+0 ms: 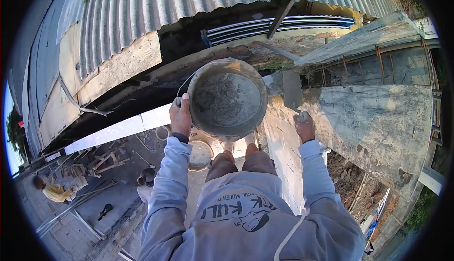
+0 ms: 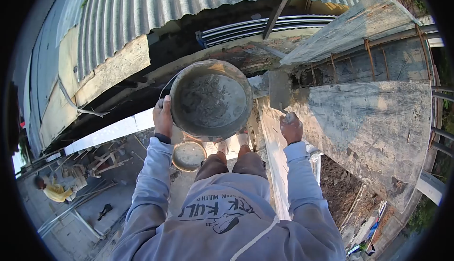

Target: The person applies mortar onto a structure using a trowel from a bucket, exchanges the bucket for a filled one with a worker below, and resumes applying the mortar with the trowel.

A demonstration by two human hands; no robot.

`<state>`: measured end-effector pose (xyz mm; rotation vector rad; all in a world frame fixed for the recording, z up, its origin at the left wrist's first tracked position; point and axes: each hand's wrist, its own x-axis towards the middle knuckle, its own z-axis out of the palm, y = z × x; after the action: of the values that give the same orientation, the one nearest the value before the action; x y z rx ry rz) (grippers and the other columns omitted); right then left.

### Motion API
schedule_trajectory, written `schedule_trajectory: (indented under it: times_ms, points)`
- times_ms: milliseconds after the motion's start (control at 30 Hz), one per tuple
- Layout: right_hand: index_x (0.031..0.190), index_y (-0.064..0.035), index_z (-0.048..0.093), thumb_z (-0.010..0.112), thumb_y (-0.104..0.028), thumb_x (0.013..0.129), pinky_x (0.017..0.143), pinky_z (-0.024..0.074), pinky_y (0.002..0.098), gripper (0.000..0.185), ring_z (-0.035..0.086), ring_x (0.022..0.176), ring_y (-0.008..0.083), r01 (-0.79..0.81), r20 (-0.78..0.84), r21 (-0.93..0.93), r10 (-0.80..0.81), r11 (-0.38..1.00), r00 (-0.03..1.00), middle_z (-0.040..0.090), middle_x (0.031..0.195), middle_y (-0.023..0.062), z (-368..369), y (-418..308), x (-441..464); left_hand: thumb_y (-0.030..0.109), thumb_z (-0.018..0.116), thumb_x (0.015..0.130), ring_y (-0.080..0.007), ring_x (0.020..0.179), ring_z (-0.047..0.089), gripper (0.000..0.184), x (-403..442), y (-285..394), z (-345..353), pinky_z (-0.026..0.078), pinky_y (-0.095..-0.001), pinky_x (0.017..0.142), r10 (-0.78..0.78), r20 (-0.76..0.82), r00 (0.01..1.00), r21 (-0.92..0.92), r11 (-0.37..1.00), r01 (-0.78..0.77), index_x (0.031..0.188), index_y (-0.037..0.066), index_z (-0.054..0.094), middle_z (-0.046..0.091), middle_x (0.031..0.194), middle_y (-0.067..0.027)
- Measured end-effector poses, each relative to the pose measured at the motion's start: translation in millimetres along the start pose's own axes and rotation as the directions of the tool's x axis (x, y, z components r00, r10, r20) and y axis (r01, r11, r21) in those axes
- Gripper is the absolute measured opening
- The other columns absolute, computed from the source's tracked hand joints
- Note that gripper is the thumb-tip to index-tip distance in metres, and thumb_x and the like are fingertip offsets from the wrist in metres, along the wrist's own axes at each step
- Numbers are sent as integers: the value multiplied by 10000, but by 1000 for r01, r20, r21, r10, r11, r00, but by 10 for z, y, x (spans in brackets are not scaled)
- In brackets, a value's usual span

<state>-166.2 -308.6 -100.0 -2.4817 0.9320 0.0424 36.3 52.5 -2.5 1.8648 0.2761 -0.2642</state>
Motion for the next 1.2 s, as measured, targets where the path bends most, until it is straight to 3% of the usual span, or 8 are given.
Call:
schedule_trajectory:
  times_ms: [100,200,300,400,433,667,833,1200]
  points:
    - [776,-71,606,584,-230,773,563,493,391,161,612,638,305,445,-22,-131,-451,886,892,611,673,125,-666,-830,-233,356,549,930,-72,607,353,384,-5,-63,32,334,-255,552,23,-9,1000,-36,999,-23,694,57,496,426,630,42]
    - [789,-68,632,552,-233,777,568,497,404,183,628,672,282,651,243,-388,-609,653,755,635,739,114,-844,-1271,-2,350,551,926,-93,647,428,349,-92,-45,133,381,-258,608,136,-13,991,5,991,-136,824,17,538,501,691,3]
    - [800,-62,647,520,-189,778,583,498,417,181,640,686,275,817,540,-419,-615,397,575,641,738,119,-805,-1619,179,336,544,927,-133,685,501,335,-220,49,209,419,-288,644,127,6,992,-9,992,-127,876,4,557,562,734,-48]
    - [801,-55,651,522,-214,778,611,496,430,206,644,691,278,831,572,-303,-608,466,550,646,736,117,-385,-1595,85,358,540,921,-181,658,507,361,-247,29,249,429,-322,644,97,-7,995,88,991,-96,854,3,558,565,714,-84]
    - [807,-49,646,522,-216,772,623,496,434,211,644,693,286,818,575,-271,-596,507,560,648,738,119,-286,-1579,38,377,537,911,-235,643,531,379,-254,-2,275,435,-356,640,112,-65,992,134,986,-103,837,6,563,575,700,-118]
    - [967,0,602,526,-231,752,716,490,459,324,633,794,341,675,527,-109,-533,730,662,652,810,170,109,-1699,-478,384,550,893,-308,684,591,376,-235,-48,205,443,-403,651,91,-114,989,254,965,-60,813,18,579,609,696,-141]
    - [1070,-24,577,552,-297,791,765,485,438,391,632,858,335,533,473,-54,-449,844,758,661,888,169,31,-1677,-545,352,568,910,-100,582,392,400,-321,-41,233,361,-290,541,88,19,996,0,996,-88,696,16,523,471,596,-3]
    - [1197,-117,542,589,-408,799,891,437,405,496,611,993,271,468,433,-92,-388,879,814,645,1060,120,-175,-1271,-485,284,575,916,-76,588,335,357,-278,-3,221,309,-268,523,45,142,989,-152,988,-23,670,40,490,415,605,41]
